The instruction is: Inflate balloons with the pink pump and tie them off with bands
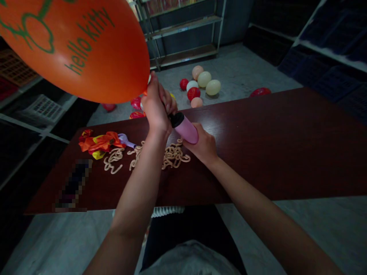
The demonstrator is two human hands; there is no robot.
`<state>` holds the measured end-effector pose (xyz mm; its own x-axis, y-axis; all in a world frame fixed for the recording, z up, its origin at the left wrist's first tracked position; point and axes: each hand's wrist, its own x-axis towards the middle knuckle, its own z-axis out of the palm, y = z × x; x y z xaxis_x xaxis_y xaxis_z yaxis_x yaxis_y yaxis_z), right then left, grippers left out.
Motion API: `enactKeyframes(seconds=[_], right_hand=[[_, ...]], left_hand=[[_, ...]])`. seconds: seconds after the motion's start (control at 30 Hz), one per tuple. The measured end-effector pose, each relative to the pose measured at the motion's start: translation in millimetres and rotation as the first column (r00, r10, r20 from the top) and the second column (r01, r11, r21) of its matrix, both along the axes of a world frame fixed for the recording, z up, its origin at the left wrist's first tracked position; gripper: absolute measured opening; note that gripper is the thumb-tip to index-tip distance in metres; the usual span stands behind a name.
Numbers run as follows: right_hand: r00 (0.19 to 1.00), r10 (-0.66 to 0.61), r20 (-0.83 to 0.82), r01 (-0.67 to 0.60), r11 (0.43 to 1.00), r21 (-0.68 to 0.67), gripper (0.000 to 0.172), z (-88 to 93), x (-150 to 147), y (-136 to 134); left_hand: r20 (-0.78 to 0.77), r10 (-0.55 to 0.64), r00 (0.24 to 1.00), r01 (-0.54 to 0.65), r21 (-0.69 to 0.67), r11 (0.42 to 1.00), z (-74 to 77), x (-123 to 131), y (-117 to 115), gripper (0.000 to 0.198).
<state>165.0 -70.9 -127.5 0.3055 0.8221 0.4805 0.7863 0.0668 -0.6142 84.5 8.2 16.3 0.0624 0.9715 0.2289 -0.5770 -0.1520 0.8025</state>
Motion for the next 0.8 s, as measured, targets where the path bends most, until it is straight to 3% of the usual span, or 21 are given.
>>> enactKeyframes(seconds=[0.1,0.27,0.5,0.8], right_hand=[[0.999,-0.033,0.035,0.033,0.999,0.003,0.044,-0.1,0.5,-0.7],[0.994,0.004,0.112,-0.004,1.0,-0.004,0.045,-0.1,1.3,0.3],[0.945,0.17,0.279,-0.171,0.985,-0.022,0.049,-1.5,-2.9,2.3],[0.834,0.246,0.493,-0.24,0.968,-0.075,0.047,0.6,-3.6,-3.2]], left_hand=[[0.008,-0.006,1.0,0.006,-0.042,0.999,-9.3,2.9,-1.1,0.059],[0.026,0.039,0.999,-0.036,-0.109,0.993,-17.4,-20.1,3.3,0.057],[0.089,0.105,0.991,-0.088,-0.174,0.981,-31.9,-77.5,6.2,0.051],[0.255,0.282,0.925,-0.239,-0.186,0.953,-24.4,-160.4,-9.9,0.052]])
